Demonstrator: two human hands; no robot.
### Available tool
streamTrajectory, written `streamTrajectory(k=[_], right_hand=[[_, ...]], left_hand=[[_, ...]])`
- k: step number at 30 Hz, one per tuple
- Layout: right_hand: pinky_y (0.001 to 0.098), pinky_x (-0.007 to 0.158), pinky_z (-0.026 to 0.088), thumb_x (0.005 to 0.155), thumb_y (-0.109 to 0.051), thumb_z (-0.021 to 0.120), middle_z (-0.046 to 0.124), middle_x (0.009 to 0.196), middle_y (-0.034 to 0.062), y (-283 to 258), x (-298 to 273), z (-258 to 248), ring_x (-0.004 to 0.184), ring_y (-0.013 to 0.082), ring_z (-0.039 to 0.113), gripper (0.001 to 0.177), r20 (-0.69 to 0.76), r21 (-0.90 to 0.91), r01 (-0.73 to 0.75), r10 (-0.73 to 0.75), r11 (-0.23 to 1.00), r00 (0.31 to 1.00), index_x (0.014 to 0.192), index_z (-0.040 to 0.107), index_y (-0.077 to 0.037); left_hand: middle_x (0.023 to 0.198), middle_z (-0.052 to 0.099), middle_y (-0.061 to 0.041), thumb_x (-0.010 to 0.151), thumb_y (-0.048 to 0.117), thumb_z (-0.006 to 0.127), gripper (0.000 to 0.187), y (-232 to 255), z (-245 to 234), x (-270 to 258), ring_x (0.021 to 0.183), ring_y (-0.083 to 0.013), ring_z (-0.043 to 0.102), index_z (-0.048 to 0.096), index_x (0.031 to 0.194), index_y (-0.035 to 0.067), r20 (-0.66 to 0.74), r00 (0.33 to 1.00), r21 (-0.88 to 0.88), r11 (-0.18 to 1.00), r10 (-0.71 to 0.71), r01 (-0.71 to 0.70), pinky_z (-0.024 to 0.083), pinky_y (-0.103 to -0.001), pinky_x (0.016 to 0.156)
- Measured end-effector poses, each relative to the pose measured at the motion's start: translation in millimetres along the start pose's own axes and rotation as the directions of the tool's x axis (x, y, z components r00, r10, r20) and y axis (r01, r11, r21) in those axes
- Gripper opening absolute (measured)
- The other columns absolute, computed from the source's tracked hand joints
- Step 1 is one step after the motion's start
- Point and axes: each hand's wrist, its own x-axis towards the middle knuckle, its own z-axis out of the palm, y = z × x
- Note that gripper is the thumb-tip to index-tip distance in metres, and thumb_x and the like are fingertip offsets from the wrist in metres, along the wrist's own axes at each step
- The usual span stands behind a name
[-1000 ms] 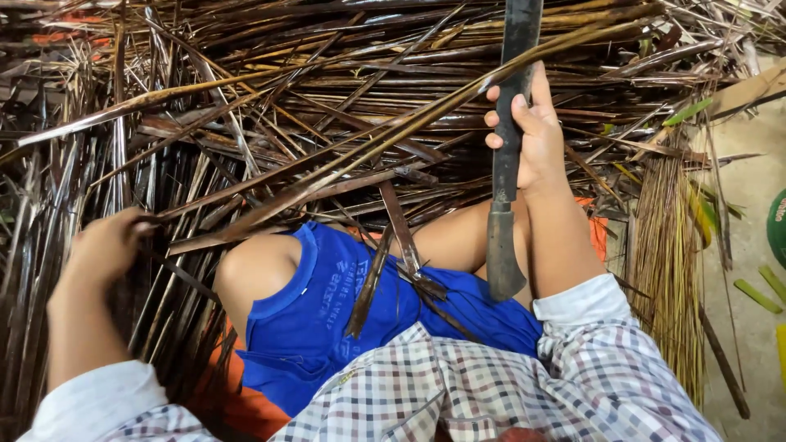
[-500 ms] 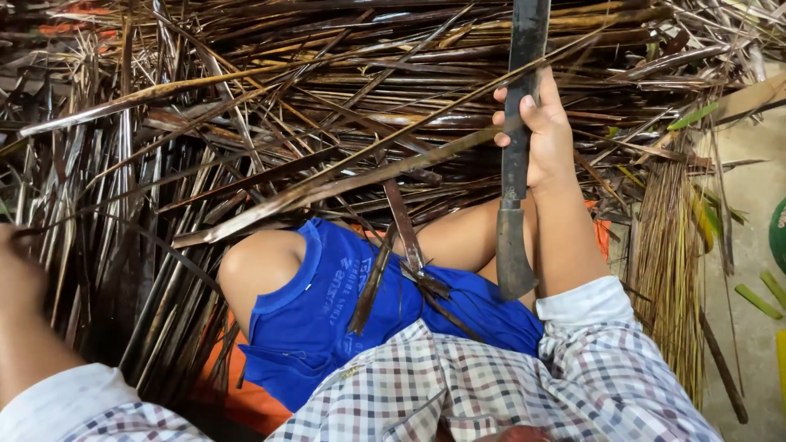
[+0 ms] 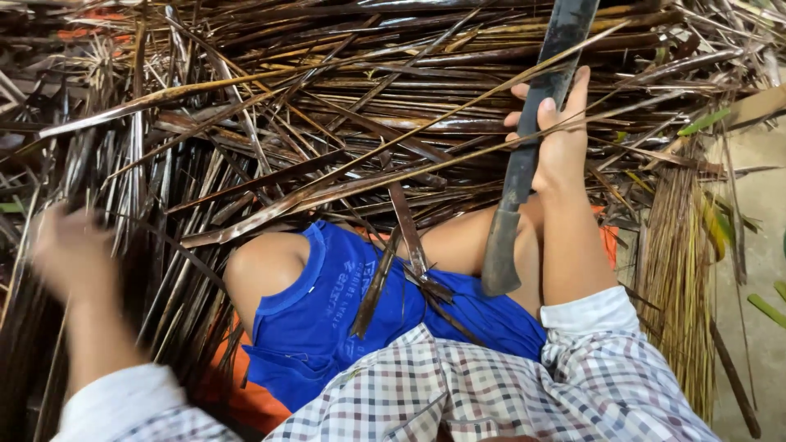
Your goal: Stripping the leafy parts from palm fronds using a machete while sitting on the floor.
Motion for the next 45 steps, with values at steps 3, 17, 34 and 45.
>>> streamTrajectory(k=[3, 17, 34, 45], right_hand=[[0.0235, 0.052, 0.058, 0.100, -0.033, 0.067, 0.066, 0.130, 0.0234, 3, -12, 15, 0.080, 0.0207, 0.074, 0.094, 0.092, 0.031, 0.035, -0.038, 0.999, 0.995, 0.168, 0.003, -0.033], [0.0408, 0.044, 0.061, 0.105, -0.006, 0.052, 0.065, 0.121, 0.0355, 33, -75, 74, 0.073, 0.0457, 0.075, 0.088, 0.720, 0.201, -0.411, 0.150, 0.889, 0.677, 0.165, -0.004, -0.038], [0.0379, 0.039, 0.059, 0.106, -0.003, 0.051, 0.066, 0.116, 0.0363, 45, -72, 57, 0.065, 0.0441, 0.075, 0.082, 0.825, 0.244, -0.539, 0.119, 0.806, 0.553, 0.166, 0.003, -0.033], [0.0410, 0.039, 0.058, 0.104, 0.002, 0.048, 0.068, 0.109, 0.0389, 44, -76, 60, 0.064, 0.0446, 0.074, 0.083, 0.807, 0.226, -0.547, 0.159, 0.806, 0.569, 0.167, 0.005, -0.030]], left_hand=[[0.113, 0.069, -0.017, 0.105, 0.004, 0.067, 0.021, 78, 119, -127, 0.095, -0.0252, 0.064, 0.069, 0.124, -0.004, 0.334, 0.846, 0.574, 0.623, 0.414, -0.532, 0.057, -0.033, 0.078], [0.123, 0.056, -0.017, 0.091, 0.000, 0.058, 0.039, 85, 310, -304, 0.112, -0.0398, 0.062, 0.066, 0.129, 0.007, 0.677, 0.245, -0.245, 0.527, 0.694, -0.814, 0.052, -0.045, 0.098], [0.142, 0.053, -0.017, 0.095, 0.014, 0.061, 0.022, 59, 291, -305, 0.090, -0.0355, 0.075, 0.069, 0.115, 0.015, 0.585, 0.145, -0.216, 0.325, 0.798, -0.921, 0.060, -0.041, 0.072], [0.102, 0.067, -0.014, 0.092, -0.002, 0.054, 0.022, 93, 280, -298, 0.090, -0.0373, 0.071, 0.073, 0.101, 0.007, 0.736, 0.208, -0.489, 0.718, 0.644, -0.496, 0.057, -0.042, 0.081]])
